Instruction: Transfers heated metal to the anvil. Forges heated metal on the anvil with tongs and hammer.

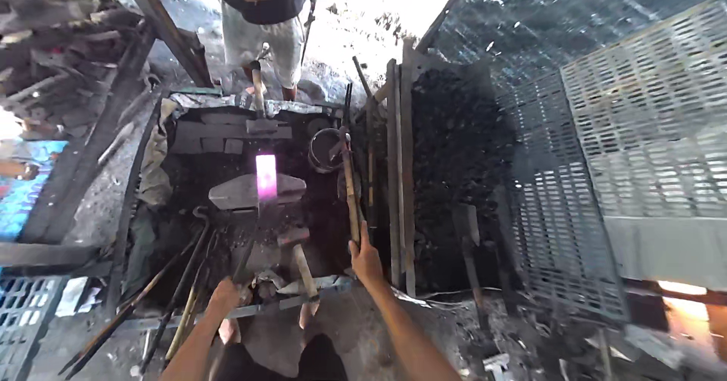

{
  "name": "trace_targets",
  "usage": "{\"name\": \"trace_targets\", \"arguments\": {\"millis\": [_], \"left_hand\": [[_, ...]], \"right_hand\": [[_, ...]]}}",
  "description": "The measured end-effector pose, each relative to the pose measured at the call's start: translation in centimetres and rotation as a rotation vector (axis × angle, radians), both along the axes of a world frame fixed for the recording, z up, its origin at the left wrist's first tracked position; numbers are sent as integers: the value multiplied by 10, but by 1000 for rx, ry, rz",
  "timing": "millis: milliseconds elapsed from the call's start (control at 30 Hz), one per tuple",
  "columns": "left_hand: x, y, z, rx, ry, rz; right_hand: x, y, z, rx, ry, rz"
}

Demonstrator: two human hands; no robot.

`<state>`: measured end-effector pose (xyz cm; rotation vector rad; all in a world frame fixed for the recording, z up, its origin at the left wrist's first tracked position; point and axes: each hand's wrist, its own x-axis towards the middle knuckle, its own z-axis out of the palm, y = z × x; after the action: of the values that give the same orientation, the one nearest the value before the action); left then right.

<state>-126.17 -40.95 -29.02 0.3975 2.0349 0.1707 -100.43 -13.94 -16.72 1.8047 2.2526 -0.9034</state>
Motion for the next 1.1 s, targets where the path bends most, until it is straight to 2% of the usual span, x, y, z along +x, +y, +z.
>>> {"name": "trace_targets", "arguments": {"millis": [133,267,367,433,533,633,833,1000,1100], "left_hand": [[22,14,14,-63,44,56],[52,33,8,-70,49,121],[69,45,5,-109,55,152],[77,54,9,-102,38,173],[85,57,8,-82,35,217],[86,50,-4,-68,52,245],[88,46,-15,-77,70,247],[91,55,-5,-114,27,283],[89,55,-2,-101,-5,283]], "right_hand": [[-2,65,-63,-93,-54,64],[-2,95,-108,-178,-70,87],[10,95,-114,-200,2,51],[21,92,-113,-112,32,20],[23,103,-100,-38,-75,-35],[15,138,-99,-12,-120,-96],[13,198,-147,-67,-190,-163],[15,193,-191,-87,-81,-195],[2,192,-193,-157,-207,-150]]}}
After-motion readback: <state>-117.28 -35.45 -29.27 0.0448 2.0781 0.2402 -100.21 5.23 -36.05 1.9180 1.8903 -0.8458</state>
